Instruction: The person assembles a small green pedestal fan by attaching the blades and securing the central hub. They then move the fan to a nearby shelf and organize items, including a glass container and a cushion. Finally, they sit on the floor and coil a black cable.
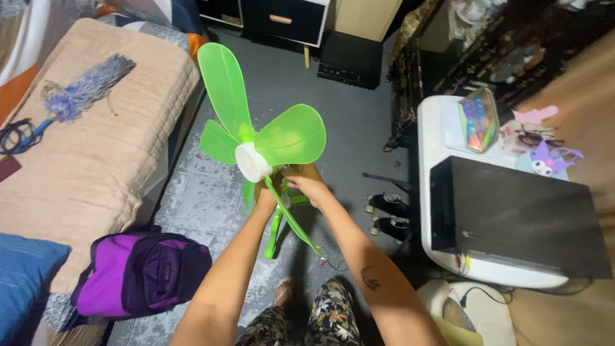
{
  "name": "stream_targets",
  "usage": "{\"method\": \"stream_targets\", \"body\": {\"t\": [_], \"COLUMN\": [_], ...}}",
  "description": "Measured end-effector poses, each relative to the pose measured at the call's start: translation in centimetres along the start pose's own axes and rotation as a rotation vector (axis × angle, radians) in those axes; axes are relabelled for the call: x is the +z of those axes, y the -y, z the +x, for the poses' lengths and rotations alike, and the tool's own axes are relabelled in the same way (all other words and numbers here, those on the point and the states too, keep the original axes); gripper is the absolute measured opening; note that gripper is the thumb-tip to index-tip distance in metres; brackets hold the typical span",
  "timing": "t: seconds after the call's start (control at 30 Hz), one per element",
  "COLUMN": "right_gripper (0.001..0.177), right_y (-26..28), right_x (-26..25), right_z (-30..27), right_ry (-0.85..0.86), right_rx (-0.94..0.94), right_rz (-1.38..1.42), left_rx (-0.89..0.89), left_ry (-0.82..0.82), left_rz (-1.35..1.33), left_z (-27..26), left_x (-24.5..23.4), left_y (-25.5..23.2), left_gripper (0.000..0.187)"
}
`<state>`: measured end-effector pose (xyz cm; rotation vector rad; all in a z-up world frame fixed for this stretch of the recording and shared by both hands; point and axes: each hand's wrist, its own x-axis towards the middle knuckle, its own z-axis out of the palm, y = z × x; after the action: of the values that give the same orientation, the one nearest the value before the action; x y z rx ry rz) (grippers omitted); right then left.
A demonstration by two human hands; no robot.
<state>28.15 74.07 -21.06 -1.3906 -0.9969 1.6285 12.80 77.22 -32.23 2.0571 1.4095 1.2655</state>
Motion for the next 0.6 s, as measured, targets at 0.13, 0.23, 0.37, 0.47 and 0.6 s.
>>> {"method": "stream_targets", "body": {"t": [0.13,0.23,0.37,0.47,0.6], "right_gripper": [0.053,0.063,0.069,0.070,0.067], "right_y": [1.9,3.3,3.7,3.5,3.8], "right_x": [2.0,2.8,2.6,0.7,-1.1], "right_z": [-0.1,0.3,3.1,6.8,12.4], "right_ry": [-0.008,-0.078,-0.177,-0.034,-0.006], "right_rx": [-0.145,-0.228,-0.292,-0.343,-0.375], "right_rz": [0.004,-0.024,-0.234,-0.176,-0.409], "left_rx": [-0.082,-0.117,-0.186,-0.264,-0.287], "left_ry": [-0.041,-0.124,-0.064,0.036,-0.039], "left_rz": [-0.159,-0.360,-0.291,-0.198,-0.382], "left_z": [0.8,2.7,5.4,7.3,11.9], "left_x": [-0.4,0.6,0.4,-1.2,-1.2], "left_y": [1.5,1.5,1.5,0.9,0.9], "left_gripper": [0.023,0.025,0.023,0.026,0.026]}}
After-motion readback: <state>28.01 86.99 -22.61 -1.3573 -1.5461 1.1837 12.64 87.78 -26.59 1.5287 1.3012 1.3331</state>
